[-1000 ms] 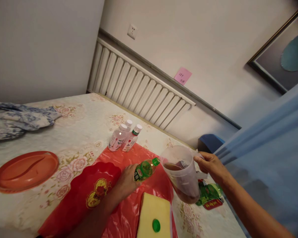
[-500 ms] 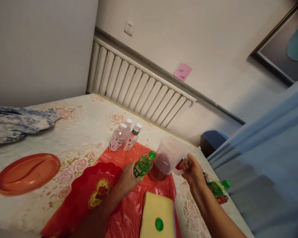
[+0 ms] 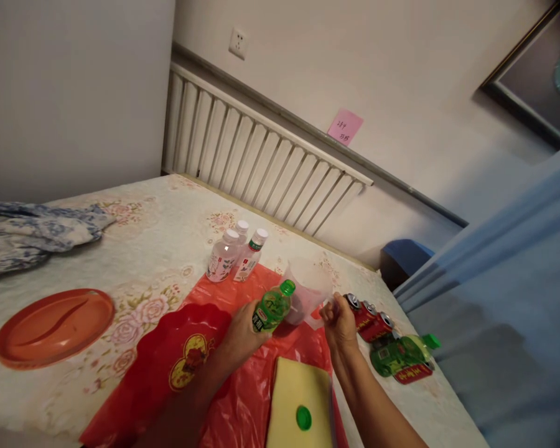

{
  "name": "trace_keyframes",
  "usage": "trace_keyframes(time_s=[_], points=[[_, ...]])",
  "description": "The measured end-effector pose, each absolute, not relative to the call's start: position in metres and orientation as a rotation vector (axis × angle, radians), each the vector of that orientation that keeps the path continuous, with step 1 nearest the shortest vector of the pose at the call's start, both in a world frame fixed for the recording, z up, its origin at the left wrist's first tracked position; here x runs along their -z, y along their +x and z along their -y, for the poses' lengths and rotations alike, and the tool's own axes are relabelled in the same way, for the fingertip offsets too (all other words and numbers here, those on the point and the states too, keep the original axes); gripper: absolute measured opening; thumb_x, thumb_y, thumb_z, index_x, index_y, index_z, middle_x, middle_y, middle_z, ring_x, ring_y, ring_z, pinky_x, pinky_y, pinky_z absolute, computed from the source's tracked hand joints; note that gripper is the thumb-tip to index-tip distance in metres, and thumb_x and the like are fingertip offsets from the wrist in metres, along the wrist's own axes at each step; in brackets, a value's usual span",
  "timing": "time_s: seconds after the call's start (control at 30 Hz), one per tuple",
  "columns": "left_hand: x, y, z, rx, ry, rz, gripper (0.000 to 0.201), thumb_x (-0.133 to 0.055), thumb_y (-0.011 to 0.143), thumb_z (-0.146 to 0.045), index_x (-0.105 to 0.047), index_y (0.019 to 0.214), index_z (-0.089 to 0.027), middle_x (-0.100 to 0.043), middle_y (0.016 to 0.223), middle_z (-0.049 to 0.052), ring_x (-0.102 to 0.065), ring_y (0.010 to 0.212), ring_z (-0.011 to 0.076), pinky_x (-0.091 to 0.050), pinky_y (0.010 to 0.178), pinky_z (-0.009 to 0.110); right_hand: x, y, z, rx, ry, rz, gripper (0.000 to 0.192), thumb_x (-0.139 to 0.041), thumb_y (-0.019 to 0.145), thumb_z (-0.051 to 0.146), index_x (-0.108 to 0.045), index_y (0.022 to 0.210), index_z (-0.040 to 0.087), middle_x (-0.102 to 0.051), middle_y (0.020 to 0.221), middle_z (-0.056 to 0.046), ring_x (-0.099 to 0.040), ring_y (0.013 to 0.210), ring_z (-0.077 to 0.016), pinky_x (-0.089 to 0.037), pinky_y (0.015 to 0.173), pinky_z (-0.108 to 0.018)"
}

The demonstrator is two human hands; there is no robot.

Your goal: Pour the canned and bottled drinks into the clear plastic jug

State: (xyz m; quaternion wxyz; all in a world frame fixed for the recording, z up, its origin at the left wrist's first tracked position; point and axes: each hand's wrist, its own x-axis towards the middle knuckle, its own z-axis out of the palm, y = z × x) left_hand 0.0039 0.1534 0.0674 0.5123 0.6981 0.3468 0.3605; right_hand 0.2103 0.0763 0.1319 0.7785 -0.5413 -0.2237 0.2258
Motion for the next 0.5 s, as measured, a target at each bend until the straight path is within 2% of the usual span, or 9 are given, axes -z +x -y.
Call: trace_keyframes(time_s=[0.27,0.5], points=[[-0.071,0.002,-0.153,-0.884,1.694,-0.763,0.053,-0.067,0.061,-0.006,-0.059,0.112,-0.016,-0.067,0.101,0.005,-0.061,0.092,0.0215,-0.046,0.083,0.033,-0.123,0.208,-0.065,-0.457,-1.19,0.523,0.034,-0.065,0.073,0.039,-0.037,0.061,0.024,-0.033,0.045,0.012,-0.027,0.041,-0.0065,-0.026,0.044,-0.024],[-0.075,0.0,-0.151,-0.861,1.667,-0.753,0.049,-0.068,0.061,-0.008,-0.061,0.108,-0.016,-0.069,0.098,0.004,-0.062,0.089,0.0203,-0.048,0.079,0.03,-0.117,0.208,-0.057,-0.447,-1.275,0.638,0.039,-0.057,0.078,0.049,-0.035,0.059,0.024,-0.036,0.049,0.01,-0.032,0.045,-0.0084,-0.033,0.05,-0.026]])
